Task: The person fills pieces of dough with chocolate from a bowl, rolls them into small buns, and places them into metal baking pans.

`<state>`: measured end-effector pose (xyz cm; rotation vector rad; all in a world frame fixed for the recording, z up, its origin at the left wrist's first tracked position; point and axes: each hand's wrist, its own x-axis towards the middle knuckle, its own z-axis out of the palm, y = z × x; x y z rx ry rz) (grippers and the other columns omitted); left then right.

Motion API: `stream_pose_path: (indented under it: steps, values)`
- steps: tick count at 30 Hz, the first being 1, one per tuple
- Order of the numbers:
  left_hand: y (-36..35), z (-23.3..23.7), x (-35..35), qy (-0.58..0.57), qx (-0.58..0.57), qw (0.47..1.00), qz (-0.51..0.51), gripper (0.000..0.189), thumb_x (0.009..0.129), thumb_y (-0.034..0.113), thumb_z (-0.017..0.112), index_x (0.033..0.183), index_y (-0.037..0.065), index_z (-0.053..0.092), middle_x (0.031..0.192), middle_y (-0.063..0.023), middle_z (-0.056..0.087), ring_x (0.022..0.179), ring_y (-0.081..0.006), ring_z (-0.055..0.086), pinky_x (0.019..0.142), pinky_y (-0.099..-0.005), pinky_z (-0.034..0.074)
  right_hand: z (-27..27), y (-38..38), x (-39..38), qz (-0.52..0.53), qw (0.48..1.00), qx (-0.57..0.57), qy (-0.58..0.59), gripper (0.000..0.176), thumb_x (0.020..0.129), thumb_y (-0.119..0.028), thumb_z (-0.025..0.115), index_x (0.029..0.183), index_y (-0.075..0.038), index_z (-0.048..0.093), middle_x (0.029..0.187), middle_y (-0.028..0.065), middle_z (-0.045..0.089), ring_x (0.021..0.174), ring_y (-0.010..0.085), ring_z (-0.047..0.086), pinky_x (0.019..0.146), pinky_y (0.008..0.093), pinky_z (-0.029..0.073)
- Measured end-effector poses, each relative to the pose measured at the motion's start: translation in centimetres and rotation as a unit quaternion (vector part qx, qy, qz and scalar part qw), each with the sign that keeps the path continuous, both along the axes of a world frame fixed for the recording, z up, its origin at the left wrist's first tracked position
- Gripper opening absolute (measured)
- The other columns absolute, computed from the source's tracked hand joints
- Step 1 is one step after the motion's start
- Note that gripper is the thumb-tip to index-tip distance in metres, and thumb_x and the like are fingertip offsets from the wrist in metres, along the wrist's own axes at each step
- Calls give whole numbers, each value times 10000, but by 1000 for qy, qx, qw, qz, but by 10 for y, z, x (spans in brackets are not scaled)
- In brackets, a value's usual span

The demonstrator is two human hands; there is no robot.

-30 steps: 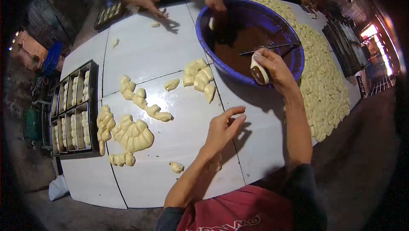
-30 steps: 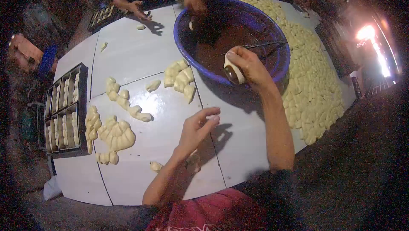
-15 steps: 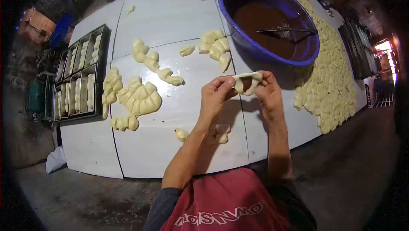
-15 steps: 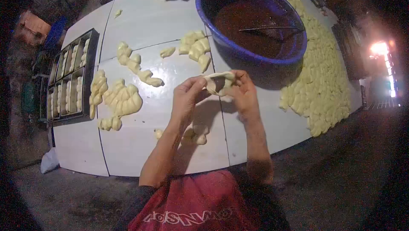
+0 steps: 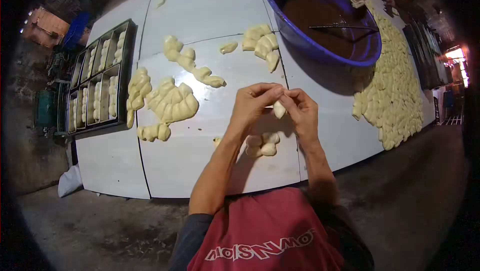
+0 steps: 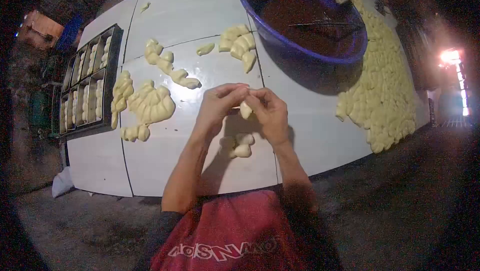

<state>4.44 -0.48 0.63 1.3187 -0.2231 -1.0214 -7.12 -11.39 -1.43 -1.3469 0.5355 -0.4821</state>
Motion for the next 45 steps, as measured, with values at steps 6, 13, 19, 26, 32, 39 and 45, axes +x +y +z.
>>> stream_pose_path:
  steps: [6, 13, 19, 26, 32, 39, 45]
  values:
    - [8, 5, -2, -21, -45, 999, -13, 362, 925, 271, 702, 1154, -9, 677, 984, -90, 712, 880, -157, 688, 726, -288, 578, -1, -10, -15, 82, 965, -240, -60, 301, 891, -89, 716, 1183, -55, 654, 1192, 114, 615, 1027, 172, 611, 849, 312, 516]
    - [15, -8, -7, -39, -122, 990, -59, 259, 945, 155, 667, 1153, 1, 673, 1033, -91, 708, 906, -153, 678, 737, -294, 587, -2, 13, -4, -89, 965, -188, -159, 207, 888, -63, 723, 1072, -49, 628, 1150, 122, 622, 899, 165, 628, 779, 293, 521]
    - [17, -9, -26, -42, -115, 990, -69, 252, 954, 122, 644, 1169, -8, 669, 1036, -84, 700, 919, -165, 665, 818, -326, 572, -15, 6, -12, -123, 902, -404, -92, 159, 877, -84, 741, 987, -43, 633, 866, 84, 657, 714, 172, 630, 641, 288, 523]
    - [25, -21, -33, -60, 0, 997, -42, 248, 890, 150, 745, 1043, -39, 694, 921, -97, 711, 834, -129, 658, 727, -254, 539, 9, 10, -35, -2, 940, -340, -12, 223, 875, -104, 742, 1067, -37, 649, 1014, 129, 654, 803, 213, 663, 702, 308, 537]
    - [45, -21, -53, -139, 20, 986, -84, 373, 947, 244, 671, 1233, 7, 632, 1114, -128, 692, 993, -187, 657, 843, -298, 520, -8, 5, -95, 103, 966, -232, 47, 246, 880, -23, 708, 1117, 3, 643, 1126, 147, 638, 975, 213, 668, 821, 359, 593]
    - [61, -38, -41, -551, 39, 793, -255, 616, 727, 224, 811, 1284, 84, 587, 1225, -144, 616, 1179, -351, 563, 1017, -458, 426, -23, 4, -109, 231, 901, -248, 273, 204, 921, -111, 653, 1112, -40, 660, 1077, 123, 664, 922, 212, 685, 754, 355, 558]
    - [58, -52, -59, -597, 50, 775, -203, 418, 694, 152, 780, 1070, 113, 603, 1004, -53, 619, 1020, -255, 582, 884, -399, 417, -30, 19, -107, 143, 868, -419, 224, 206, 919, -170, 645, 1097, -69, 669, 1103, 95, 653, 909, 290, 664, 781, 369, 546]
